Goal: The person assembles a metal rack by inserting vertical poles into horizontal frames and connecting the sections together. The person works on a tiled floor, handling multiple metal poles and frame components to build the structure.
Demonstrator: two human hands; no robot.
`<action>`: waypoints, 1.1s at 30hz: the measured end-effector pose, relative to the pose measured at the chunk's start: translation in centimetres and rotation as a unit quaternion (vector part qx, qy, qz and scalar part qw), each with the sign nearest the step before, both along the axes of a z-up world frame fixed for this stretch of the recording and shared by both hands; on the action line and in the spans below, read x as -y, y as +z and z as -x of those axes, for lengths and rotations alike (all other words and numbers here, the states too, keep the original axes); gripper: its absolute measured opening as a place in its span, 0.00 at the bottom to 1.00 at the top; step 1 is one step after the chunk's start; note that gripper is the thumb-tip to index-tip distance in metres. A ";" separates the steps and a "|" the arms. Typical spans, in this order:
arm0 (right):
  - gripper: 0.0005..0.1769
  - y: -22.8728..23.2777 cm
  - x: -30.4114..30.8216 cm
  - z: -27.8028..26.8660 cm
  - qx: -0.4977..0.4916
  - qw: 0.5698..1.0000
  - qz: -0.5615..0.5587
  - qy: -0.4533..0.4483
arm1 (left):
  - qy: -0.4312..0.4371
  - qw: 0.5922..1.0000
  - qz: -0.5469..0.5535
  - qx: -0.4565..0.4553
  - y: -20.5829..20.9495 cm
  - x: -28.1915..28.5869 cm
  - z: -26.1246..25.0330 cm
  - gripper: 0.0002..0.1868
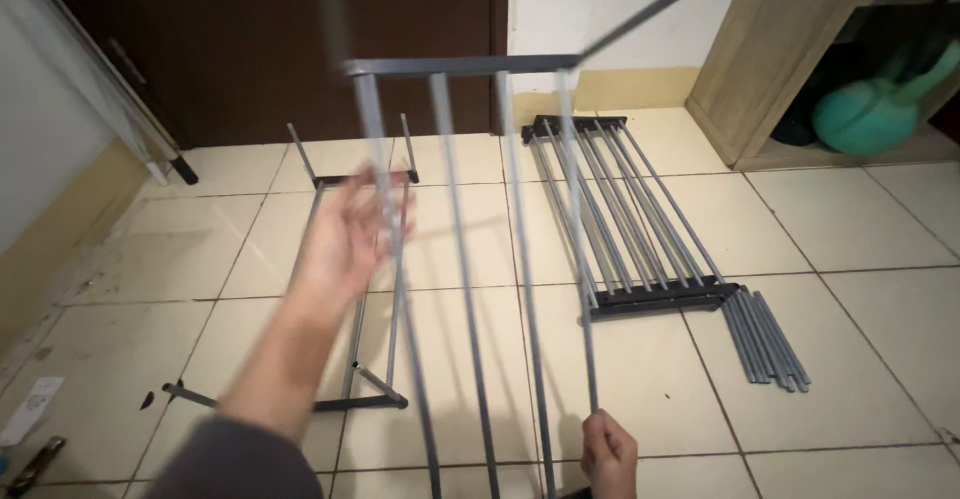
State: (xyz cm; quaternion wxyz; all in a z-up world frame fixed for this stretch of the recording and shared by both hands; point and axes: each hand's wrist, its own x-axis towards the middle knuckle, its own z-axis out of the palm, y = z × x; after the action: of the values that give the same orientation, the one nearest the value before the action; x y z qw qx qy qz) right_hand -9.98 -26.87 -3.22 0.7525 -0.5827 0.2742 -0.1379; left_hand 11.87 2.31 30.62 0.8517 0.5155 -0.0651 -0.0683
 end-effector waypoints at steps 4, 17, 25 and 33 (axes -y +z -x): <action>0.22 3.6 2.2 -1.8 -0.062 0.997 -0.034 -0.002 | -0.042 0.952 -0.274 -0.130 -9.0 2.7 7.5 0.39; 0.25 2.9 1.4 -3.5 -0.195 0.971 0.129 0.054 | -0.228 0.865 -0.415 -0.165 -25.4 0.9 14.4 0.64; 0.16 1.5 1.3 -6.3 -0.119 0.938 0.326 0.026 | -0.142 0.880 -0.449 -0.058 -28.2 0.8 12.4 0.62; 0.17 3.1 11.2 -4.9 -0.035 0.818 0.569 -0.085 | -0.070 0.846 -0.528 -0.016 -27.6 1.4 12.6 0.47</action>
State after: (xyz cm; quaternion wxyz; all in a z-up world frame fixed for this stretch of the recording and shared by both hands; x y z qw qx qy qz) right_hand -5.12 -38.11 -0.08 0.2627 -0.8857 0.2212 -0.3124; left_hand -0.70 0.88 2.97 0.4447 0.8802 -0.0420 -0.1600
